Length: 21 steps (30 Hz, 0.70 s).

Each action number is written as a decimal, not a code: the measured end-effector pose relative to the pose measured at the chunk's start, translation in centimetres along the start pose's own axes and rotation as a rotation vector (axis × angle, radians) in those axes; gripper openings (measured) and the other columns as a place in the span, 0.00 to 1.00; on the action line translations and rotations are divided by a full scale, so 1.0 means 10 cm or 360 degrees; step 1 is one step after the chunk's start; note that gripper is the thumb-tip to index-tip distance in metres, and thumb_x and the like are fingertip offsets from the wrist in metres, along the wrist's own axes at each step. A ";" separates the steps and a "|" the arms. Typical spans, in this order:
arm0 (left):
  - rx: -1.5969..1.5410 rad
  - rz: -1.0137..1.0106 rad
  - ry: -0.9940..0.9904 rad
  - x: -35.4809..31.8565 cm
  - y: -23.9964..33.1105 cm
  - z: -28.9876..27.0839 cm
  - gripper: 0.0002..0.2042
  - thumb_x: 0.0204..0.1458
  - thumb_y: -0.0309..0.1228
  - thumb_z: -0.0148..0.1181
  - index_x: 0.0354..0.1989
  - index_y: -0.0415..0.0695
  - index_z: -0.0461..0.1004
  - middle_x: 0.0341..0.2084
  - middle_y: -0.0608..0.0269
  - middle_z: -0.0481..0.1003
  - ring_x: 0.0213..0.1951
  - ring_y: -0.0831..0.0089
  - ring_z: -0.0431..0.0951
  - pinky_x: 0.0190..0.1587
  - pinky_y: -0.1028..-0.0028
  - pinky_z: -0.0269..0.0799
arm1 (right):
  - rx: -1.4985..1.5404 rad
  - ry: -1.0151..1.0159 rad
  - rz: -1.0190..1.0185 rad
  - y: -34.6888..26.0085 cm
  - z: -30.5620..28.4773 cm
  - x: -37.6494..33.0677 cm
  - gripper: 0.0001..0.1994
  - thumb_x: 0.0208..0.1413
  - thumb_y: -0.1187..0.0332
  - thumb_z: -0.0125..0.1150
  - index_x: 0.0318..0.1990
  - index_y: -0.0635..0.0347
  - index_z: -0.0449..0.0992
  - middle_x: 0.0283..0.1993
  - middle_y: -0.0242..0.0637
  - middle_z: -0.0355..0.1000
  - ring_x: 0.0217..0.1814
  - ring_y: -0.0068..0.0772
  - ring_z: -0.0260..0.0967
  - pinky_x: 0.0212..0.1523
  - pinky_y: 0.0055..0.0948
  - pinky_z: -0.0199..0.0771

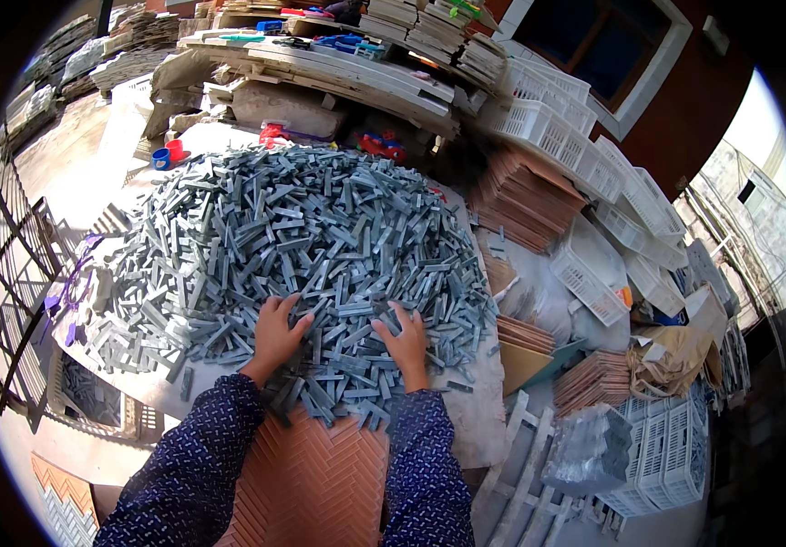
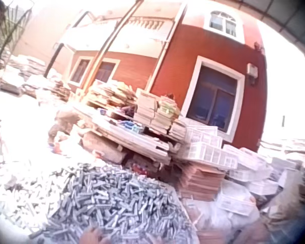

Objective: The person arranges small rectangular tiles on a wooden board in a herringbone pattern. The person picks tiles from a large pile and places them one by one onto the board, forming a continuous pattern.

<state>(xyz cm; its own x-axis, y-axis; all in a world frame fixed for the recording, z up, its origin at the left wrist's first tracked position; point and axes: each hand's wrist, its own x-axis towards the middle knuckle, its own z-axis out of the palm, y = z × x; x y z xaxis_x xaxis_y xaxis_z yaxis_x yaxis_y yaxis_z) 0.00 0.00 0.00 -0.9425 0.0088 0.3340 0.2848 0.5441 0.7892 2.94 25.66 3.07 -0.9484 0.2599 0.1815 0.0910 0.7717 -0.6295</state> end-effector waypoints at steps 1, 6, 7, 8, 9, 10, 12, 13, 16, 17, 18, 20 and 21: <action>-0.0039 -0.0004 -0.0042 -0.08 0.03 0.02 0.26 0.44 0.48 0.63 0.49 0.46 0.73 0.40 0.52 0.69 0.45 0.54 0.69 0.48 0.60 0.66 | -0.0009 0.0005 -0.0068 0.03 -0.06 -0.07 0.29 0.48 0.47 0.64 0.56 0.47 0.71 0.61 0.55 0.61 0.64 0.56 0.56 0.60 0.41 0.58; 0.0113 0.0094 -0.0141 0.14 -0.06 -0.22 0.24 0.44 0.47 0.63 0.46 0.46 0.74 0.39 0.51 0.69 0.45 0.54 0.69 0.47 0.61 0.66 | 0.0363 0.0094 -0.0382 -0.35 0.19 -0.22 0.24 0.46 0.52 0.67 0.46 0.58 0.76 0.49 0.52 0.69 0.53 0.52 0.66 0.55 0.38 0.64; 0.0141 0.0197 -0.0174 0.33 -0.09 -0.25 0.23 0.43 0.47 0.64 0.45 0.45 0.74 0.39 0.51 0.68 0.45 0.54 0.69 0.47 0.61 0.66 | 0.0430 0.0166 -0.0538 -0.42 0.30 -0.18 0.22 0.46 0.55 0.67 0.44 0.61 0.76 0.46 0.46 0.70 0.50 0.48 0.68 0.52 0.37 0.66; 0.0159 0.0225 -0.0175 0.51 -0.05 -0.33 0.23 0.43 0.46 0.63 0.45 0.44 0.73 0.39 0.51 0.68 0.45 0.53 0.68 0.47 0.61 0.66 | 0.0392 0.0364 -0.0655 -0.53 0.41 -0.16 0.20 0.47 0.56 0.67 0.43 0.59 0.76 0.46 0.43 0.70 0.49 0.47 0.68 0.50 0.36 0.67; 0.0176 0.0189 -0.0154 0.44 -0.07 -0.19 0.23 0.43 0.43 0.64 0.46 0.44 0.72 0.41 0.51 0.67 0.45 0.53 0.68 0.48 0.61 0.65 | 0.0422 0.0338 -0.0713 -0.55 0.36 -0.22 0.21 0.46 0.54 0.68 0.42 0.59 0.76 0.46 0.42 0.70 0.50 0.48 0.67 0.50 0.37 0.66; 0.0180 0.0121 -0.0213 0.17 -0.03 -0.12 0.24 0.42 0.41 0.64 0.47 0.45 0.70 0.43 0.50 0.67 0.46 0.51 0.67 0.49 0.59 0.64 | 0.0220 0.0243 -0.0753 -0.54 0.28 -0.44 0.23 0.47 0.53 0.67 0.46 0.58 0.75 0.49 0.43 0.70 0.53 0.49 0.65 0.52 0.37 0.65; 0.0308 0.0304 0.0003 0.34 -0.25 -0.13 0.25 0.39 0.40 0.65 0.47 0.46 0.69 0.45 0.50 0.66 0.48 0.49 0.66 0.51 0.57 0.62 | 0.0574 0.0187 -0.0711 -0.71 0.33 -0.30 0.31 0.52 0.48 0.61 0.59 0.57 0.65 0.61 0.53 0.59 0.63 0.53 0.57 0.62 0.40 0.57; 0.0350 0.0299 -0.0052 0.24 -0.24 -0.12 0.24 0.39 0.37 0.64 0.47 0.45 0.68 0.44 0.50 0.67 0.48 0.49 0.66 0.51 0.57 0.62 | 0.0552 0.0300 -0.0602 -0.61 0.32 -0.34 0.33 0.54 0.47 0.58 0.61 0.58 0.63 0.64 0.56 0.54 0.65 0.55 0.54 0.63 0.41 0.55; 0.0242 0.0248 -0.0297 0.24 -0.20 -0.18 0.22 0.41 0.32 0.62 0.48 0.45 0.67 0.42 0.49 0.67 0.46 0.48 0.68 0.51 0.58 0.62 | -0.0005 0.0333 -0.0165 -0.25 0.35 -0.20 0.30 0.52 0.45 0.57 0.55 0.59 0.71 0.65 0.55 0.54 0.68 0.59 0.46 0.64 0.45 0.52; 0.0284 0.0235 -0.0294 0.26 -0.16 -0.15 0.23 0.41 0.32 0.62 0.48 0.45 0.66 0.43 0.49 0.67 0.46 0.48 0.68 0.51 0.58 0.62 | -0.0094 0.0340 -0.0122 -0.22 0.33 -0.16 0.30 0.51 0.44 0.58 0.53 0.59 0.73 0.66 0.54 0.54 0.70 0.61 0.43 0.64 0.48 0.51; 0.0355 0.0336 -0.0233 0.25 -0.23 -0.14 0.23 0.41 0.31 0.62 0.48 0.44 0.67 0.43 0.48 0.67 0.46 0.48 0.68 0.51 0.58 0.62 | -0.0059 0.0254 -0.0072 -0.29 0.34 -0.13 0.30 0.50 0.43 0.59 0.52 0.59 0.74 0.66 0.53 0.54 0.71 0.63 0.39 0.64 0.51 0.51; 0.0431 0.0524 -0.0080 0.28 -0.36 -0.02 0.23 0.40 0.30 0.61 0.48 0.44 0.67 0.43 0.48 0.67 0.47 0.48 0.68 0.51 0.59 0.62 | -0.0018 0.0161 -0.0116 -0.36 0.35 -0.07 0.33 0.47 0.42 0.60 0.51 0.61 0.74 0.67 0.52 0.54 0.73 0.67 0.31 0.63 0.58 0.49; 0.0329 0.0502 -0.0171 0.32 -0.38 0.00 0.22 0.39 0.29 0.60 0.47 0.43 0.67 0.44 0.48 0.67 0.47 0.48 0.68 0.52 0.59 0.62 | 0.0082 0.0123 -0.0142 -0.37 0.42 -0.11 0.35 0.47 0.42 0.61 0.54 0.62 0.71 0.66 0.51 0.56 0.72 0.63 0.36 0.63 0.55 0.50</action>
<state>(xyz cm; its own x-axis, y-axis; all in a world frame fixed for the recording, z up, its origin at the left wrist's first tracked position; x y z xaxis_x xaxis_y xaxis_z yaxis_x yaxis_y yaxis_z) -4.10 -2.09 -1.96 -0.8304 0.2845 0.4790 0.5325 0.6580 0.5324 2.38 20.09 2.03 -0.9256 0.2372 0.2950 -0.0101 0.7635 -0.6457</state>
